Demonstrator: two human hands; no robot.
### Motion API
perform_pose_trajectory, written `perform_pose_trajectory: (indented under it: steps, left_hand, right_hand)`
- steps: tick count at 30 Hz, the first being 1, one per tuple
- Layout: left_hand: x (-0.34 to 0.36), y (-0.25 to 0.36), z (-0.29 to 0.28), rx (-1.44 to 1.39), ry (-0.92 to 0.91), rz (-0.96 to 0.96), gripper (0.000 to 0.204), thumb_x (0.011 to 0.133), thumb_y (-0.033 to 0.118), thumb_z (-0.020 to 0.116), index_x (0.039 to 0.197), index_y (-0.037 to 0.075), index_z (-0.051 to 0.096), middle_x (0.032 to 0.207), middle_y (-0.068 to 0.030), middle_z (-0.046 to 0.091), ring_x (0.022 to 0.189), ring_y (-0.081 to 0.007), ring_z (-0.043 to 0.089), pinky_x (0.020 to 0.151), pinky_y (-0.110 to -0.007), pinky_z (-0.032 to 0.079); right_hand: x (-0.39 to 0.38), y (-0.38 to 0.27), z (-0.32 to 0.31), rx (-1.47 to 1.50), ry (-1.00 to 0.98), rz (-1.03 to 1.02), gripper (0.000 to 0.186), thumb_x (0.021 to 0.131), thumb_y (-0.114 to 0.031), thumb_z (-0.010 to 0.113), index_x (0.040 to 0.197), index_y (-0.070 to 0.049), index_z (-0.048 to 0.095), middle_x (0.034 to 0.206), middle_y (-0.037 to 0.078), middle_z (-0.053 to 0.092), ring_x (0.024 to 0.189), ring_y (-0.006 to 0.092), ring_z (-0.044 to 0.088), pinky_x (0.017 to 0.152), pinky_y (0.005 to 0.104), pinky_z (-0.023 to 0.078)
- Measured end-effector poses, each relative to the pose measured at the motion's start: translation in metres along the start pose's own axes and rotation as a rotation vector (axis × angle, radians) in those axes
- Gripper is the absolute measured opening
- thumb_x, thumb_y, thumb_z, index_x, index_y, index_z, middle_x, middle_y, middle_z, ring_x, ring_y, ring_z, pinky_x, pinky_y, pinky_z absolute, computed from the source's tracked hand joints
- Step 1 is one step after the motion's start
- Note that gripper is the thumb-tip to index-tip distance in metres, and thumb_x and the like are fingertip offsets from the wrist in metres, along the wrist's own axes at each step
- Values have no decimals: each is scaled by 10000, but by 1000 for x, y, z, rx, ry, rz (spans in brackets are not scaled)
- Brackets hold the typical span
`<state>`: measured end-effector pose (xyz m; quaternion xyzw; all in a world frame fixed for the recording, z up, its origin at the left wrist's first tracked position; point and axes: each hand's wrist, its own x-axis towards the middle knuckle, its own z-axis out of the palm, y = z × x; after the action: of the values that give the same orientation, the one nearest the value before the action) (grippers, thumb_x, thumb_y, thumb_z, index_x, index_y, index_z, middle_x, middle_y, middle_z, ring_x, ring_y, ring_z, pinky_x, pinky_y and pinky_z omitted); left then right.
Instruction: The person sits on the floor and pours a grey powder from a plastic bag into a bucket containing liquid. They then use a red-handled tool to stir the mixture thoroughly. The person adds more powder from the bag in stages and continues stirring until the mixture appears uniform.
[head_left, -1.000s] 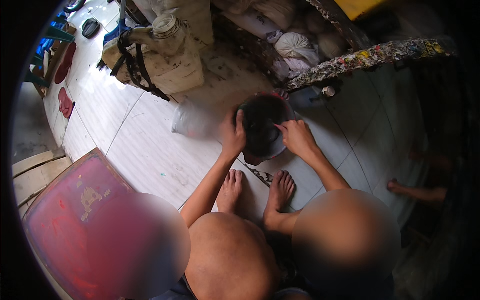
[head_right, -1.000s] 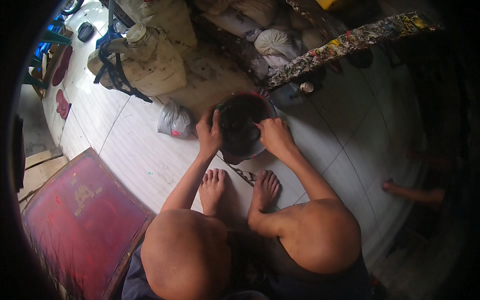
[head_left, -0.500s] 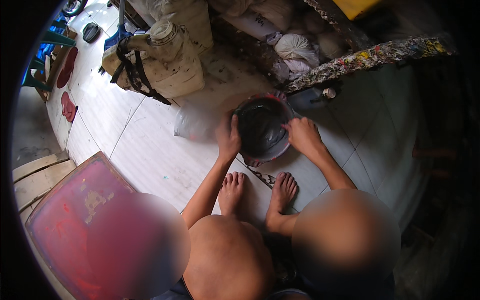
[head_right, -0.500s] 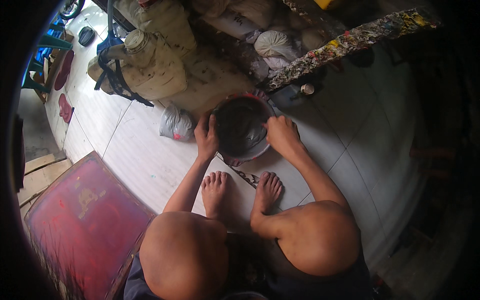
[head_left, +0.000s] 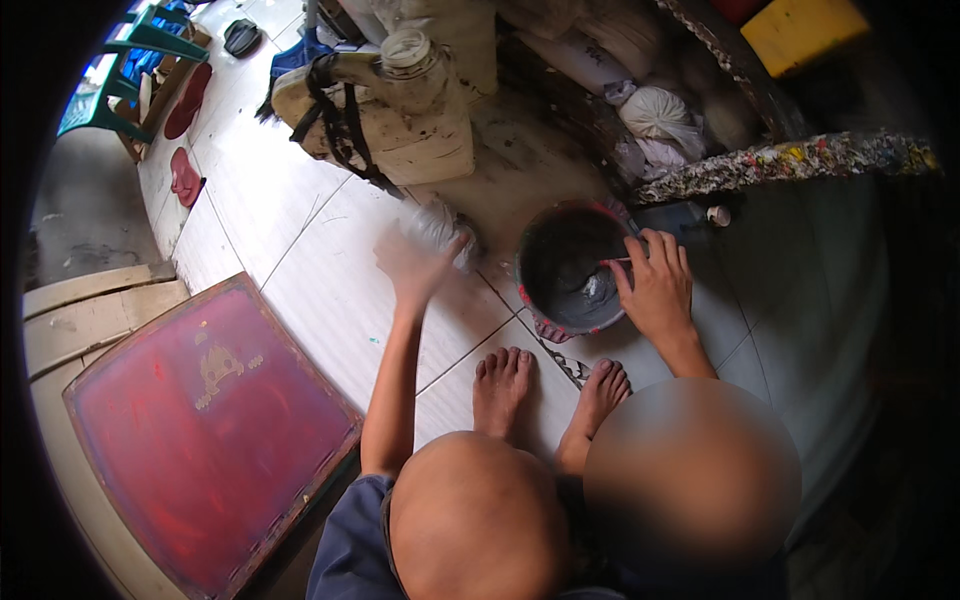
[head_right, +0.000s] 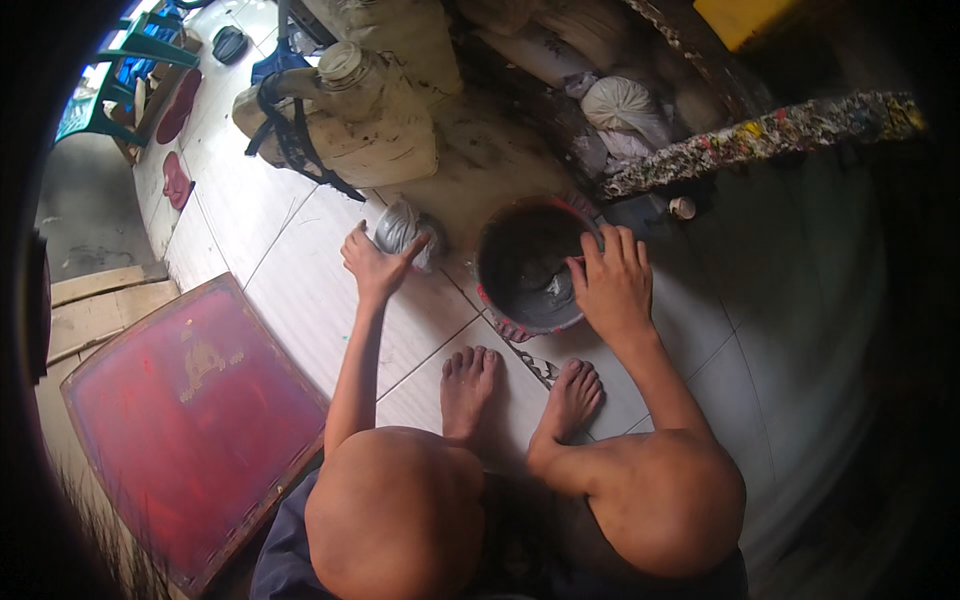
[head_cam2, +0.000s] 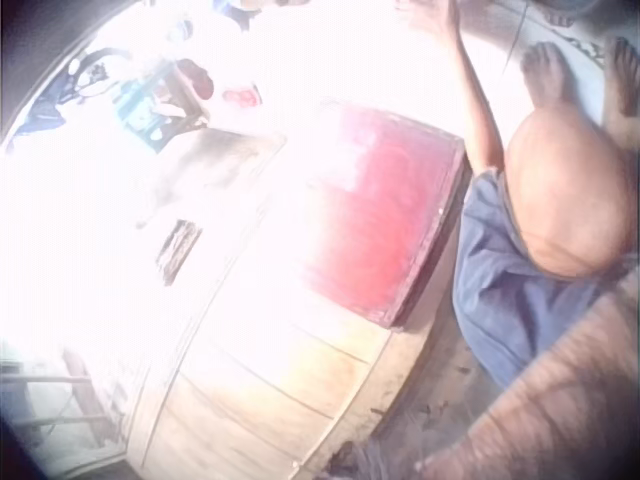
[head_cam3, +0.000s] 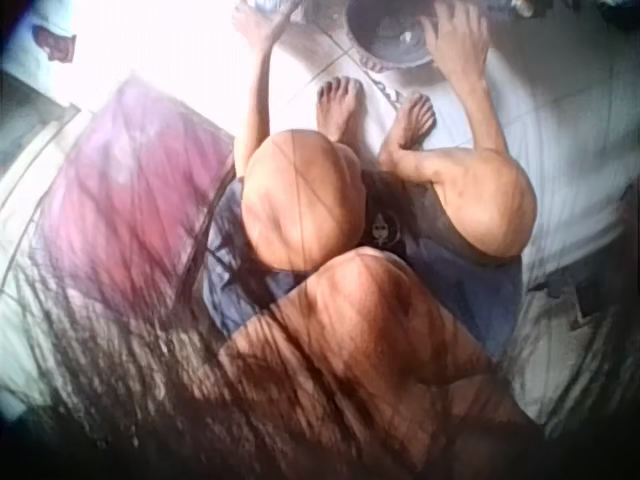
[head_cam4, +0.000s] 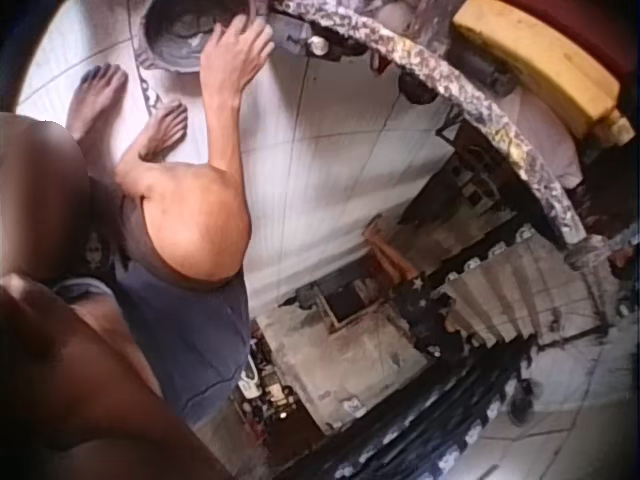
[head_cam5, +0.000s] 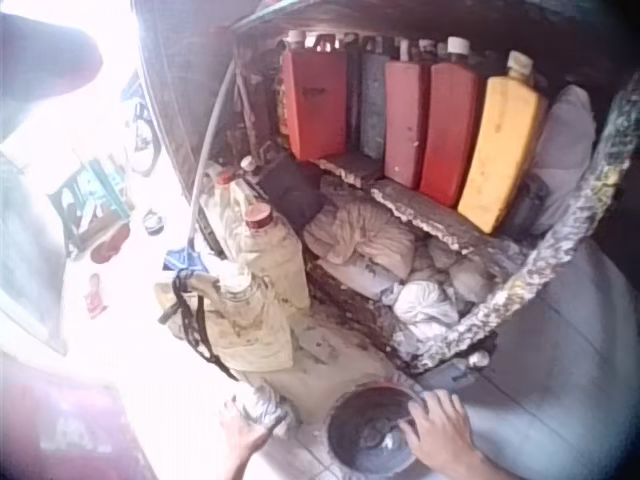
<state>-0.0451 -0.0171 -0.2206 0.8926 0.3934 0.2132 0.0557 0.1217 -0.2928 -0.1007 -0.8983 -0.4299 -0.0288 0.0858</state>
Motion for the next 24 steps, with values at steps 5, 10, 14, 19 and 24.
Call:
perform_pose_trajectory:
  steps: [5,10,14,19,24]
  left_hand:
    - [2,-59,62,-279,-456,-238,798,593,390,860,1171,-69,559,748,-164,680,732,-270,685,694,-386,535]
    - [-15,-70,35,-595,-466,-84,431,719,114,655,1099,-79,595,968,-192,663,926,-283,639,846,-350,496]
    - [-15,-35,-41,-1022,-627,-144,360,753,-53,539,1109,-82,588,1013,-146,671,970,-228,622,872,-320,496]
    - [-32,9,-126,-1272,-1021,-473,314,799,-51,645,1109,-35,602,1046,-93,664,999,-178,621,897,-323,490]
    - [-71,87,-115,-1229,-1226,-322,635,795,123,749,1330,15,425,1235,-139,568,1130,-202,558,970,-348,443]
  right_hand:
    - [-1,-1,5,230,63,34,235,810,-177,691,982,-29,630,1064,111,577,1043,289,528,882,419,424]
    - [-19,-4,12,520,83,37,191,802,-123,696,948,-10,646,980,127,619,959,312,582,888,412,453]
    - [-42,-21,9,845,-12,-17,182,775,-71,720,932,1,663,937,131,654,871,306,627,781,374,506]
    - [-43,-57,2,1133,-172,-87,516,758,-259,792,1156,4,596,1099,171,597,1023,318,605,884,375,492]
    - [-39,-51,0,1651,-769,294,787,817,-487,720,1359,7,433,1282,172,537,1175,259,521,1001,373,413]
